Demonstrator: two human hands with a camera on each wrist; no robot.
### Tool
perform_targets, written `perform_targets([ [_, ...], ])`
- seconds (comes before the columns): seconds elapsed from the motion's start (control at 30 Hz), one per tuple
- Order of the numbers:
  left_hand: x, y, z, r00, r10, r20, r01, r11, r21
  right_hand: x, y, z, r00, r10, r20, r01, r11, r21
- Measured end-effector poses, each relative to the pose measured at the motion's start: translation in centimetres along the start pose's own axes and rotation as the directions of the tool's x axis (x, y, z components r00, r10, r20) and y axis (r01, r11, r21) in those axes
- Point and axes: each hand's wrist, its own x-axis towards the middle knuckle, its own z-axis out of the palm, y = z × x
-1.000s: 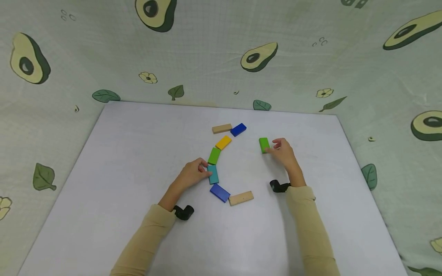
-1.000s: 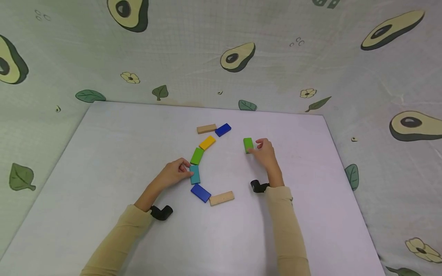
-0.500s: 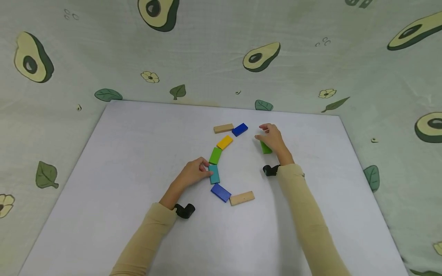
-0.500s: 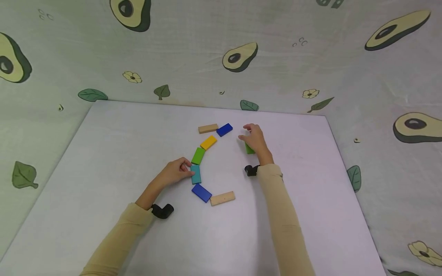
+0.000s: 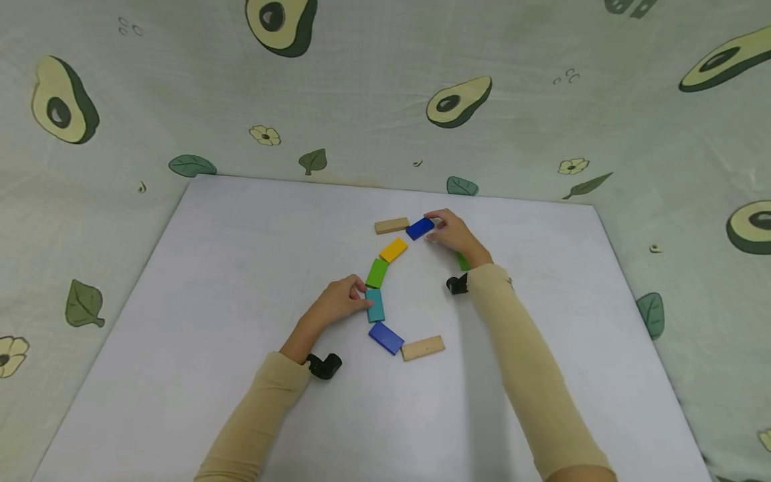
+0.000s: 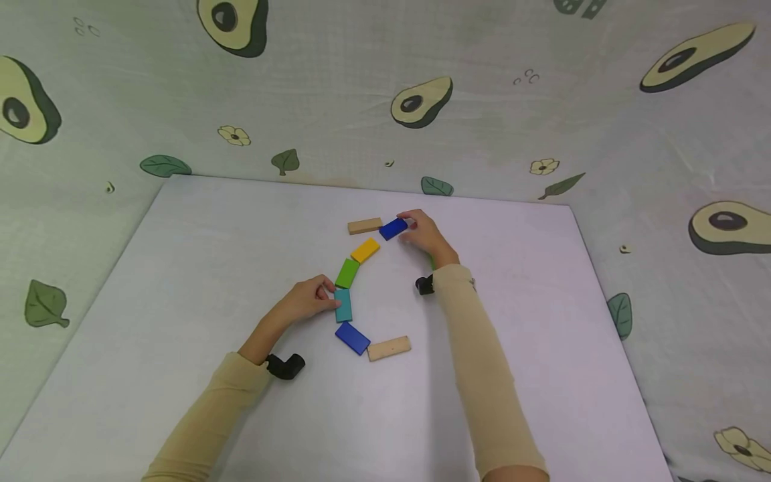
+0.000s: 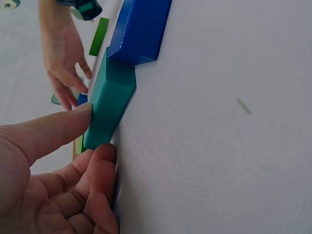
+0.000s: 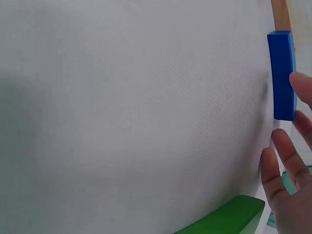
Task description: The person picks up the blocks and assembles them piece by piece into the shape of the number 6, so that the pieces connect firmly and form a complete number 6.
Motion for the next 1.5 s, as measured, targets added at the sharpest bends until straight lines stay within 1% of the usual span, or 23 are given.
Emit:
perform_targets([
  [0.17,0.1,-0.1,0.0,1.0,-0.001,0.009,0.001,1.0,-0.005,0.7,-0.1,0.1,1.0,-0.005,0.024,0.005,1.0,-0.014],
  [0.3,0.1,-0.1,0.0,1.0,0.005,0.009,-0.005,1.0,-0.008,0.9,-0.4,0.1,0.999,0.035,0.022,-0.036,0.999,0.004],
  [0.47,0.0,-0.1,-0.1,1.0,0.002,0.006,-0.002,1.0,-0.017,0.9,-1.0,0.2,0.999,0.041,0.008,-0.041,0.999,0.015],
  [0.7,-0.1,-0.2,-0.1,1.0,0.005,0.006,-0.004,1.0,-0.024,1.4,-0.9,0.3,0.999,0.038,-0.005,-0.038,0.999,-0.034],
  [0.8,0.0,-0.2,-0.1,1.0,0.009,0.01,-0.009,1.0,-0.024,1.5,-0.7,0.1,0.999,0.038,0.004,-0.037,0.998,-0.058],
  [1.07,0.1,-0.3,0.0,1.0,0.004,0.009,-0.003,1.0,-0.02,1.7,-0.5,-0.5,0.998,0.052,0.047,-0.051,0.998,-0.03],
  [1.33,0.1,-0.3,0.0,1.0,-0.006,0.01,0.006,1.0,-0.019,1.8,-0.3,-0.6,0.993,0.111,0.048,-0.11,0.994,-0.026],
  [1.5,0.2,-0.3,0.0,1.0,-0.008,0.009,0.008,1.0,-0.022,1.5,-0.1,-0.7,0.986,0.161,0.031,-0.162,0.987,0.023],
])
